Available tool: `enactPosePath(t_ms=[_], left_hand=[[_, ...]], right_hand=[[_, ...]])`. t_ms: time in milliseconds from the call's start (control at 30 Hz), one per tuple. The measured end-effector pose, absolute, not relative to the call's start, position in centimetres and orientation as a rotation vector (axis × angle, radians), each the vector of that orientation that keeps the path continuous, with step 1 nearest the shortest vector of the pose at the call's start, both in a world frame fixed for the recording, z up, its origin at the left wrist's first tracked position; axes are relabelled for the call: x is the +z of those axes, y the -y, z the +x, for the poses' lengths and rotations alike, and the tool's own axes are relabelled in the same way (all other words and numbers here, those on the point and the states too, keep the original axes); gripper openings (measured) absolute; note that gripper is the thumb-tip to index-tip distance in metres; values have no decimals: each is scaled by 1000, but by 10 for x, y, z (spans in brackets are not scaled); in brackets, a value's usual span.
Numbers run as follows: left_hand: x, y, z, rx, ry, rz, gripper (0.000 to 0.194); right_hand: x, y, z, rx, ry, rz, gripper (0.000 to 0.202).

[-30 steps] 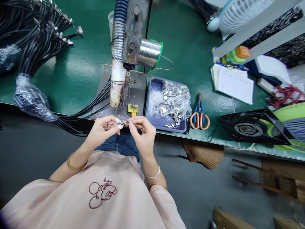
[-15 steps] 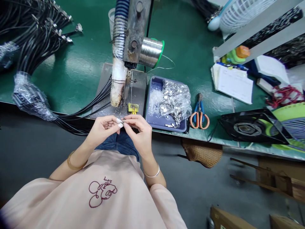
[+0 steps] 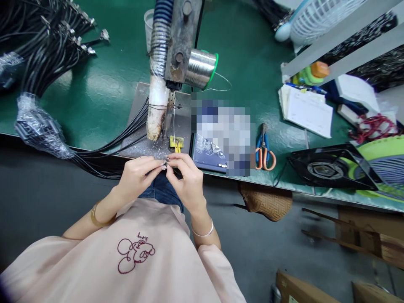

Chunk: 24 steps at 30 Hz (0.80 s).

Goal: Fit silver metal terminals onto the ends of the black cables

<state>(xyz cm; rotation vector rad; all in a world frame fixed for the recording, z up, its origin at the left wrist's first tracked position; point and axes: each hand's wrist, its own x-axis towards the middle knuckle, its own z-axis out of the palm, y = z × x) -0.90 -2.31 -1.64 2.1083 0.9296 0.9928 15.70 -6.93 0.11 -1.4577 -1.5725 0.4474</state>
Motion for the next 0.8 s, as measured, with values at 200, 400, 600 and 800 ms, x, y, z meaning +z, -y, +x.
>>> enactPosePath(t_ms=[200,400,600,800], left_hand=[[-14,35,-3,1016,-923,1756,25],[-8,29,-4,846,-830,1127,29],[-9,19,-8,838,-825,1023,27],[-3,14,-6,843,-820,1060,26]], right_hand=[[-5,68,153,823,1283,-1320,11],[-7,69,146,673,1301,-1403,7],[-9,71,146,300,1332,-1391,14],[-9,73,144,18,1639,-1274,21]])
